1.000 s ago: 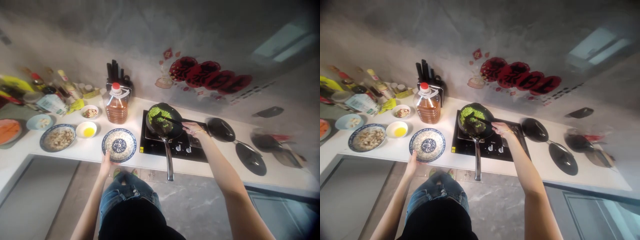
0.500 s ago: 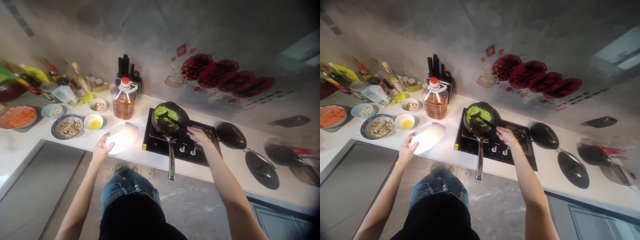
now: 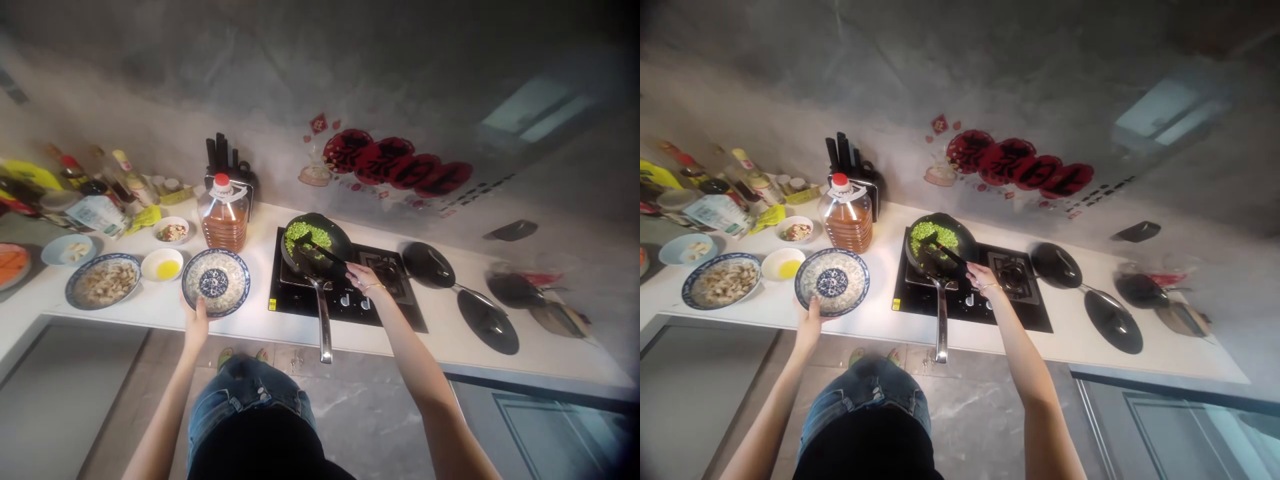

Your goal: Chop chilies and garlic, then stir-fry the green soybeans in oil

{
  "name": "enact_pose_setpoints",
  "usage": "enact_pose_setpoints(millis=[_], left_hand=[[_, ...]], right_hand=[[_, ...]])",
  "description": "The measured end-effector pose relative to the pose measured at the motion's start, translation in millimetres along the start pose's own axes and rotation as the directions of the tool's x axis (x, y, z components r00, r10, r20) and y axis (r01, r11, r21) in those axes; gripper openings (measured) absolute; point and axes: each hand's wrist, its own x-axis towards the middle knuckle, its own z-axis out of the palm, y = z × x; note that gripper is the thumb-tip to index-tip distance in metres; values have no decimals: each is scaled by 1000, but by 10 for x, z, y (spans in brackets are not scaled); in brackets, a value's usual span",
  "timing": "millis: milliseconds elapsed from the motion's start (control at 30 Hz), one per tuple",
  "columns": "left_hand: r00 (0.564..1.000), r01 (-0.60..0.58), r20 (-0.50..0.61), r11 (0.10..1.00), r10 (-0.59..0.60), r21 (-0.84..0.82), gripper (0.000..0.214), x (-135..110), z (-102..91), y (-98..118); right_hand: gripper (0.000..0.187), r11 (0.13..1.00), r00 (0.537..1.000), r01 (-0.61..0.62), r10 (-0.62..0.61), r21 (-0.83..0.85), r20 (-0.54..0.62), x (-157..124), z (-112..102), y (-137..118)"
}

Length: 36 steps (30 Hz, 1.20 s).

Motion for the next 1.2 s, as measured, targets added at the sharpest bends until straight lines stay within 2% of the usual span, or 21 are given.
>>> enact_pose_setpoints(millis=[67, 133, 333, 500, 700, 800, 967, 1033, 1100, 1200], left_hand=[[992, 116, 50, 988, -112, -102, 82, -49, 105, 10], [986, 160, 78, 977, -150, -138, 83, -69, 210, 43], [974, 152, 193, 975, -119, -165, 84, -13, 590, 189], [958, 164, 263, 969, -113, -183, 84, 43, 909, 296], [928, 271, 315, 941, -200, -202, 85, 102, 1190, 415], [920, 271, 338, 945, -198, -184, 81, 129, 1330, 426], [913, 281, 357, 938, -197, -201, 82, 139, 1521, 400], [909, 299, 363, 928, -206, -222, 82, 127, 1549, 402], [905, 313, 373, 916, -207, -252, 81, 108, 1545, 410], [905, 317, 379, 899, -191, -302, 80, 80, 1495, 413]], right_hand=[[25, 999, 1000, -1, 1, 34, -5, -56, -48, 86], [31, 997, 1000, -9, 9, 80, -2, -138, -117, 175], [54, 988, 999, 26, -29, 153, 17, -424, -367, 379], [60, 976, 996, 74, -81, 206, 27, -620, -502, 466], [62, 970, 989, 131, -141, 207, 36, -870, -595, 461], [66, 969, 983, 150, -167, 195, 73, -1012, -659, 399], [73, 979, 972, 202, -204, 30, 118, -1228, -666, 291], [72, 955, 953, 285, -271, -88, 138, -1305, -598, 267], [67, 877, 903, 423, -389, -226, 181, -1383, -500, 252], [51, 634, 762, 640, -597, -435, 251, -1495, -349, 235]])
